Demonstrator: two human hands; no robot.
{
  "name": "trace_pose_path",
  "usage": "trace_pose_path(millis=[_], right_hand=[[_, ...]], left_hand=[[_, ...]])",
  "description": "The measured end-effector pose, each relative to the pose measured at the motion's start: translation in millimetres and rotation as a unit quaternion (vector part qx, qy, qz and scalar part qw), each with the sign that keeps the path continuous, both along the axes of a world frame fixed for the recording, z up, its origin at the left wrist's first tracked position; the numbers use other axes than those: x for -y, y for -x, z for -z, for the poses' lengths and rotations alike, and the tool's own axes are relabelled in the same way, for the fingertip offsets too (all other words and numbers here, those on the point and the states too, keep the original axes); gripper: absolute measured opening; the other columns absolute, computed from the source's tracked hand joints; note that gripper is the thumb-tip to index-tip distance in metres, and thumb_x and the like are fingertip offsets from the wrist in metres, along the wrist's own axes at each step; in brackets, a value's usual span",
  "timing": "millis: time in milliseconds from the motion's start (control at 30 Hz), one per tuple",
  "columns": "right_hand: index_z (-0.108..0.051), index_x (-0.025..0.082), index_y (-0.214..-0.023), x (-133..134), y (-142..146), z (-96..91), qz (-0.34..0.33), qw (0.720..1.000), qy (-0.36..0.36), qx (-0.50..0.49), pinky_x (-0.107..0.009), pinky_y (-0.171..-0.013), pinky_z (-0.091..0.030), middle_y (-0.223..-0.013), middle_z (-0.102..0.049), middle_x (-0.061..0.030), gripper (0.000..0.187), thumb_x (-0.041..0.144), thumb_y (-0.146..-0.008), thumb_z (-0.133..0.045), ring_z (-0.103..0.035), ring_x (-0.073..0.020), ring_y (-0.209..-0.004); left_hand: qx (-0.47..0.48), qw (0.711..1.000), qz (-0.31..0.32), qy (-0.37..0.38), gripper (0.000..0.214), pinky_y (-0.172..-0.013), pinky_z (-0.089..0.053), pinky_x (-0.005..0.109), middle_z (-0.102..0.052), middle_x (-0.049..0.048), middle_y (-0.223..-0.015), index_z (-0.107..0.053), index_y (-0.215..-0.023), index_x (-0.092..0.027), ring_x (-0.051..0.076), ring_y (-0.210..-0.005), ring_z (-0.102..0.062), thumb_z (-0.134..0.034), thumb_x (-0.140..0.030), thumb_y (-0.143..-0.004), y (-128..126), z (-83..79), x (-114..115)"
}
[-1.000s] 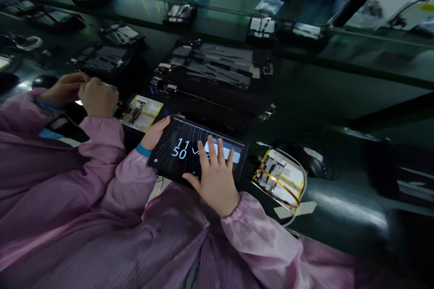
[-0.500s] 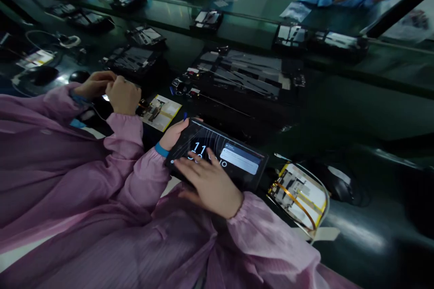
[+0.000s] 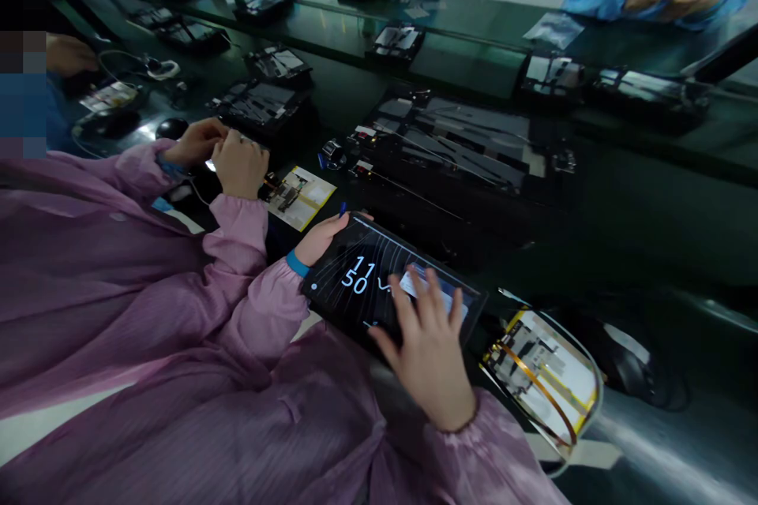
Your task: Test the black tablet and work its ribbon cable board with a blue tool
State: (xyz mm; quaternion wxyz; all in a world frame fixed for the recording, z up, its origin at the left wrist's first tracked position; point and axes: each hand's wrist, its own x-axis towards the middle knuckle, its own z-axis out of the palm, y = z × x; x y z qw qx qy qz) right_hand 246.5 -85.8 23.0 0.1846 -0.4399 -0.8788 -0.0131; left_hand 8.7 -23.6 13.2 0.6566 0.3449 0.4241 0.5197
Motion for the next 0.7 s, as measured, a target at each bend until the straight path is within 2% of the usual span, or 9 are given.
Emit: trace_pose_path(millis=[67, 167, 200, 300, 333, 467, 500, 567, 700], right_hand=[[-0.036, 0.020, -0.142, -0.5, 0.6, -1.0, -0.004, 1.000, 0.003, 0.019, -0.069, -0.106, -0.021, -0.146, -0.039, -0.0161, 0.058, 0.048, -0.093, -0.044, -0.029, -0.0386, -0.137], [-0.030, 0.012, -0.145, -1.8, -2.0, -2.3, 0.127, 0.992, -0.027, -0.011, -0.073, -0.102, -0.022, -0.149, -0.030, -0.0235, 0.068, 0.052, -0.092, -0.044, -0.023, -0.0430, -0.139], [-0.028, 0.011, -0.146, -1.8, -3.3, -2.6, 0.132, 0.991, -0.025, -0.018, -0.072, -0.102, -0.022, -0.149, -0.028, -0.0249, 0.073, 0.055, -0.091, -0.045, -0.022, -0.0435, -0.139], [-0.028, 0.017, -0.147, -3.2, -8.4, -3.3, 0.031, 0.999, 0.019, 0.013, -0.072, -0.105, -0.019, -0.150, -0.030, -0.0193, 0.078, 0.062, -0.086, -0.050, -0.021, -0.0419, -0.140], [-0.030, 0.019, -0.146, -5.3, -11.1, -3.7, 0.023, 0.999, 0.026, 0.021, -0.073, -0.105, -0.017, -0.150, -0.031, -0.0174, 0.077, 0.062, -0.085, -0.050, -0.022, -0.0419, -0.139], [-0.030, 0.012, -0.146, -15.8, -21.7, -6.3, 0.200, 0.979, -0.005, -0.024, -0.078, -0.098, -0.019, -0.149, -0.029, -0.0245, 0.076, 0.060, -0.088, -0.046, -0.021, -0.0471, -0.138], [-0.028, 0.010, -0.146, -15.1, -21.5, -6.8, 0.216, 0.976, -0.005, -0.034, -0.078, -0.099, -0.020, -0.149, -0.028, -0.0260, 0.077, 0.060, -0.089, -0.045, -0.021, -0.0470, -0.138], [-0.024, 0.009, -0.148, -6.7, -16.3, -7.3, 0.163, 0.986, 0.023, -0.031, -0.075, -0.102, -0.019, -0.148, -0.030, -0.0257, 0.079, 0.058, -0.089, -0.046, -0.020, -0.0441, -0.139], [-0.018, 0.015, -0.150, 17.1, -4.9, -9.9, -0.032, 0.992, 0.120, -0.012, -0.068, -0.110, -0.015, -0.146, -0.038, -0.0195, 0.081, 0.053, -0.087, -0.052, -0.017, -0.0368, -0.143]], left_hand=[[-0.003, 1.000, -0.005, 0.002, 0.051, -0.087, -0.048, 0.034, -0.072, 0.0079, -0.089, -0.073, -0.103, -0.012, 0.027, -0.095, -0.065, -0.070, -0.053, -0.074, -0.5, 0.5, 0.4], [-0.009, 1.000, -0.013, 0.006, 0.050, -0.085, -0.049, 0.033, -0.072, 0.0073, -0.089, -0.072, -0.105, -0.012, 0.026, -0.094, -0.066, -0.068, -0.052, -0.076, -1.7, 1.7, 0.7], [-0.012, 1.000, -0.014, 0.007, 0.049, -0.084, -0.049, 0.032, -0.072, 0.0071, -0.089, -0.072, -0.105, -0.012, 0.025, -0.093, -0.066, -0.067, -0.052, -0.077, -2.1, 2.0, 0.7], [-0.023, 0.999, -0.022, 0.011, 0.048, -0.081, -0.050, 0.031, -0.072, 0.0074, -0.089, -0.072, -0.101, -0.012, 0.025, -0.092, -0.066, -0.068, -0.052, -0.076, -2.9, 1.9, 0.6], [-0.026, 0.999, -0.025, 0.014, 0.047, -0.081, -0.050, 0.031, -0.072, 0.0076, -0.088, -0.073, -0.099, -0.012, 0.025, -0.091, -0.066, -0.068, -0.053, -0.075, -3.0, 1.8, 0.6], [-0.034, 0.999, -0.030, 0.023, 0.047, -0.079, -0.051, 0.031, -0.072, 0.0075, -0.087, -0.073, -0.098, -0.012, 0.025, -0.090, -0.066, -0.069, -0.053, -0.075, -2.1, 2.5, 0.5], [-0.036, 0.999, -0.030, 0.022, 0.047, -0.078, -0.051, 0.031, -0.072, 0.0074, -0.087, -0.073, -0.098, -0.013, 0.025, -0.090, -0.066, -0.069, -0.053, -0.074, -1.7, 2.8, 0.5], [-0.044, 0.998, -0.028, 0.025, 0.047, -0.077, -0.051, 0.030, -0.072, 0.0073, -0.087, -0.073, -0.099, -0.013, 0.025, -0.089, -0.066, -0.069, -0.053, -0.075, -1.1, 3.0, 0.2], [-0.055, 0.997, -0.030, 0.046, 0.047, -0.074, -0.052, 0.030, -0.072, 0.0078, -0.086, -0.071, -0.101, -0.012, 0.024, -0.086, -0.067, -0.067, -0.052, -0.077, -1.8, 1.2, -0.1]])
